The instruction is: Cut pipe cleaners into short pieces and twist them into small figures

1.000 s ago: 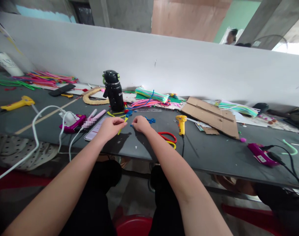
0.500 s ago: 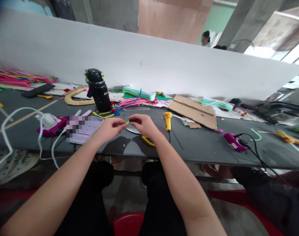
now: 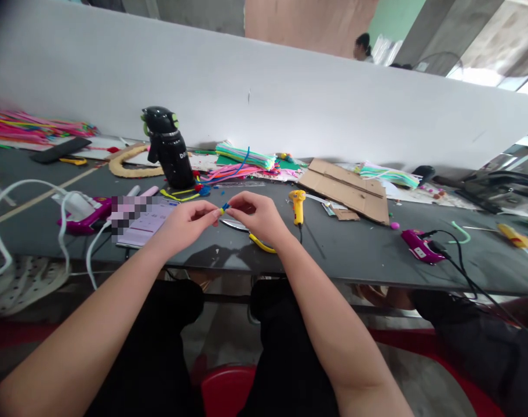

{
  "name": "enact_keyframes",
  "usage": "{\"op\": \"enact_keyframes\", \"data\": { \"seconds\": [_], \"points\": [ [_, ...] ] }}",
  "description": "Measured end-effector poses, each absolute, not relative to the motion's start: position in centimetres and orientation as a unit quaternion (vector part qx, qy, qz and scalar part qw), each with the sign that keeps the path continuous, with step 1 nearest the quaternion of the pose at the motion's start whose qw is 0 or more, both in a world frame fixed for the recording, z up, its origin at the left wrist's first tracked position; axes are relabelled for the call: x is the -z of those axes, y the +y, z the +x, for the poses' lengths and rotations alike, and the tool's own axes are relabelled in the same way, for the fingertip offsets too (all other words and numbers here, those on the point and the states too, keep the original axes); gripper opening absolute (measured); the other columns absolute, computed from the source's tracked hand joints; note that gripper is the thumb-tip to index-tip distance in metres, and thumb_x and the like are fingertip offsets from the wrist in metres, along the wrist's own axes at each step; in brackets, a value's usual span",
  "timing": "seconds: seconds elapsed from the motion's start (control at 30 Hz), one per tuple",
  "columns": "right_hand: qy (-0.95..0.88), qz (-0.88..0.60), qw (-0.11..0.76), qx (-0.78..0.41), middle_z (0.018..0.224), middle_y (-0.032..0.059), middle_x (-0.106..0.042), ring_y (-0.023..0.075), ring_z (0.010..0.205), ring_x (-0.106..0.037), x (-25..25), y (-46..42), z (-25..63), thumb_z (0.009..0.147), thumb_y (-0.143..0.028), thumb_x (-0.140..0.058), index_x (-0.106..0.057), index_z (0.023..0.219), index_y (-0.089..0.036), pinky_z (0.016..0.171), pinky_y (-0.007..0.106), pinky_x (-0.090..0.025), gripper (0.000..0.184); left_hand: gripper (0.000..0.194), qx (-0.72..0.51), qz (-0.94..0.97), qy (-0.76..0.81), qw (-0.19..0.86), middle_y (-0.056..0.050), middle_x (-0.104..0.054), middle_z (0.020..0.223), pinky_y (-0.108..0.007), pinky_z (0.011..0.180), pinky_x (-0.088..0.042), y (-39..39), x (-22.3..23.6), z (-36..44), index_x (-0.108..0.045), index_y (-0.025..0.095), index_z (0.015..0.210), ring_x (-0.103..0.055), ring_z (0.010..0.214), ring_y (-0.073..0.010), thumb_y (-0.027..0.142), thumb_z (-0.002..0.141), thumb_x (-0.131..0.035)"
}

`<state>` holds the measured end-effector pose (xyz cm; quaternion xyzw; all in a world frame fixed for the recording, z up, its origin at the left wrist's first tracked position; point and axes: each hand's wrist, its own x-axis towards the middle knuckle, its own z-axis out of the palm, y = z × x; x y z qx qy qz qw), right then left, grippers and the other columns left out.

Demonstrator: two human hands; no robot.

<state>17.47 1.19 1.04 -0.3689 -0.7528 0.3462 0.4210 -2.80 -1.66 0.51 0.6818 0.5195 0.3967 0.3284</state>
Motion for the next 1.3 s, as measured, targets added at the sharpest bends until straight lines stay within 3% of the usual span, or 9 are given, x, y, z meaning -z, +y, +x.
{"op": "enact_keyframes", "data": {
  "seconds": [0.43, 0.93, 1.3],
  "points": [
    [-0.773, -0.362, 0.413, -0.318, 0.084, 0.0019, -0.066, 0.0135, 0.074, -0.058, -1.1, 1.0, 17.5, 0.09, -0.04, -0.065, -0.066, 0.089, -0.019, 0.069, 0.025, -0.047, 0.021, 0.035, -0.405, 0.677, 0.514, 0.335, -0.004, -0.069, 0.078, -0.028, 0.065, -0.044, -2.3, -0.8, -2.5, -0.07, 0.017, 0.088, -0.059, 0.071, -0.0181, 0.052, 0.084, -0.064],
    [-0.777, -0.331, 0.394, -0.362, 0.086, 0.0017, -0.062, 0.014, 0.08, -0.058, -1.0, 0.8, 17.7, 0.093, -0.034, -0.059, -0.059, 0.093, -0.019, 0.077, 0.027, -0.048, 0.014, 0.03, -0.402, 0.687, 0.513, 0.322, -0.005, -0.073, 0.081, -0.029, 0.067, -0.045, -2.5, -1.1, -1.9, -0.075, 0.017, 0.091, -0.063, 0.074, -0.0202, 0.043, 0.086, -0.061],
    [-0.763, -0.314, 0.408, -0.391, 0.084, 0.0014, -0.059, 0.0137, 0.076, -0.056, -0.4, 1.5, 17.7, 0.088, -0.032, -0.064, -0.059, 0.089, -0.017, 0.071, 0.027, -0.049, 0.015, 0.027, -0.434, 0.676, 0.507, 0.313, -0.003, -0.07, 0.071, -0.025, 0.061, -0.043, -2.3, -0.2, -1.5, -0.074, 0.015, 0.084, -0.059, 0.065, -0.0154, 0.04, 0.086, -0.064]
  ]
}}
